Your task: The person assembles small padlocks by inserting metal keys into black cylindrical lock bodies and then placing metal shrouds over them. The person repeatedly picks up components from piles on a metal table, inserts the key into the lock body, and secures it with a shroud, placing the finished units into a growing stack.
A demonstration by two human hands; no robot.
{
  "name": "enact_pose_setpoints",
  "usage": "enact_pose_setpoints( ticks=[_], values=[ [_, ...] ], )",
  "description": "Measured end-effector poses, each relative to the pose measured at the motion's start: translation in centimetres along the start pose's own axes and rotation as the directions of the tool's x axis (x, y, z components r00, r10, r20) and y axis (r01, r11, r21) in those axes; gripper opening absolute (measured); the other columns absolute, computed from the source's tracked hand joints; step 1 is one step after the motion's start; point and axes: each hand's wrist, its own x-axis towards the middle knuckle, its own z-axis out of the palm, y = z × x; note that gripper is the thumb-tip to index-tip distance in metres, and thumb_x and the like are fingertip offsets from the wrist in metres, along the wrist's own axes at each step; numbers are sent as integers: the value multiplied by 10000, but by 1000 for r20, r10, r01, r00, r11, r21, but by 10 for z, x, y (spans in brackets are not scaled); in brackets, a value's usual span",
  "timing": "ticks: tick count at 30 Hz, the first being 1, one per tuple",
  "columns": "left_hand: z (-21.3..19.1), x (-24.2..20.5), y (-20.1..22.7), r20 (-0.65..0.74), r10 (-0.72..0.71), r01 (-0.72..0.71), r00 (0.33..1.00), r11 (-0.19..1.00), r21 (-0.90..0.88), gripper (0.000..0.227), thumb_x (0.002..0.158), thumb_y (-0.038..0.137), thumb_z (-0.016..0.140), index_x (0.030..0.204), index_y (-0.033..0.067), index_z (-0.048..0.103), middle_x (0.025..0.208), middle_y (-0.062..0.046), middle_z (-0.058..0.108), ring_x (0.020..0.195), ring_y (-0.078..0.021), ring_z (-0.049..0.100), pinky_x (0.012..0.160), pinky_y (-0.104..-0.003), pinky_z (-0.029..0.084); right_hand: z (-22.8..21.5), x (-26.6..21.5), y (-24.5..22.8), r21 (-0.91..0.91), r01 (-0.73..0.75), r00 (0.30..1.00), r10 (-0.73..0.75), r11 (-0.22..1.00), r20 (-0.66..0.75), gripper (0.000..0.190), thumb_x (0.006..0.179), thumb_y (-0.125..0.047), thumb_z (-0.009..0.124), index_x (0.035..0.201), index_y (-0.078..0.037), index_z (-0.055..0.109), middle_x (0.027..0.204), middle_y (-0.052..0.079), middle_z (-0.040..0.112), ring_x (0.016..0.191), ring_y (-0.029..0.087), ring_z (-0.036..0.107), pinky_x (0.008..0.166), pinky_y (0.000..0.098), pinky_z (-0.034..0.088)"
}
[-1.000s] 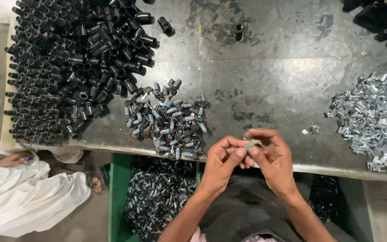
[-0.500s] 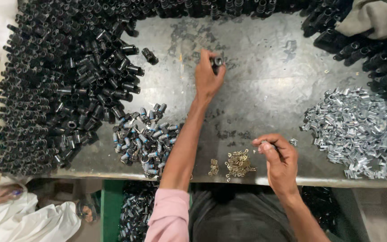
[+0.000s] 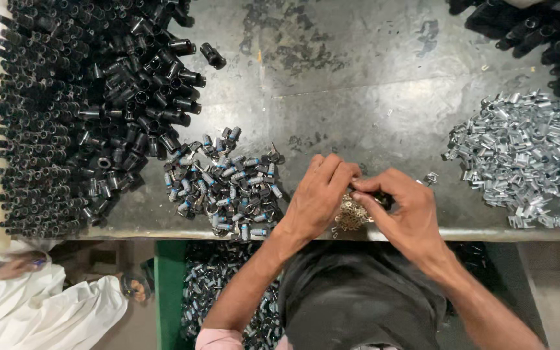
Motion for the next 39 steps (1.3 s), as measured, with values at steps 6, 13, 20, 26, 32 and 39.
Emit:
enact_pose_setpoints(
  ticks=[6, 13, 20, 26, 32, 39],
  values=[
    [-14, -12, 7, 121, 48, -52, 992, 998, 32, 289, 855, 2, 640, 1127, 48, 554, 1066, -143, 525, 978, -388, 526, 865, -448, 467, -8, 1, -11, -159, 154, 981, -132, 975, 142, 174, 814, -13, 761, 956, -50, 666, 880, 60, 696, 750, 98, 650, 669, 264, 528],
    [-26, -26, 45, 171, -296, 255, 940, 940, 225, 366, 888, 2, 646, 1233, 45, 530, 1142, -157, 540, 1059, -399, 563, 852, -458, 514, 23, -9, 29, 356, -195, 960, 105, 914, 258, 237, 871, -41, 738, 1079, -30, 625, 881, 0, 669, 787, 69, 633, 676, 252, 550],
    [-60, -63, 24, 381, -377, 525, 844, 726, -444, 796, 863, 195, 749, 1535, 77, 337, 1324, -143, 606, 1095, -305, 675, 962, -408, 550, 3, -86, 97, 546, -330, 944, 250, 770, 218, 204, 989, -12, 586, 1156, 17, 698, 1023, 53, 656, 891, 86, 593, 774, 230, 496],
    [-103, -95, -48, -194, -551, 542, 811, 834, -102, 363, 986, 156, 650, 1315, 10, 607, 1213, -143, 688, 1092, -246, 698, 919, -353, 554, -89, -168, 146, 608, -172, 979, 202, 776, 19, 213, 952, 19, 502, 1065, 55, 678, 1122, 140, 627, 1087, 212, 585, 963, 309, 449],
    [-131, -144, -79, -334, -645, 644, 687, 754, -132, 290, 1014, 141, 628, 1264, -3, 656, 1188, -124, 700, 1071, -195, 684, 915, -315, 551, -177, -208, 121, -130, -193, 980, 197, 973, 21, 199, 893, 54, 503, 908, -24, 686, 1027, 78, 678, 1032, 194, 708, 1029, 355, 527],
    [-125, -154, -86, -360, -701, 681, 616, 703, -203, 263, 1013, 132, 626, 1239, 2, 657, 1195, -97, 710, 1069, -171, 681, 883, -308, 558, -104, -124, 67, -312, -430, 903, 413, 847, -123, 294, 915, -97, 678, 1201, -142, 726, 1138, 58, 746, 928, 166, 742, 682, 326, 579]
  ],
)
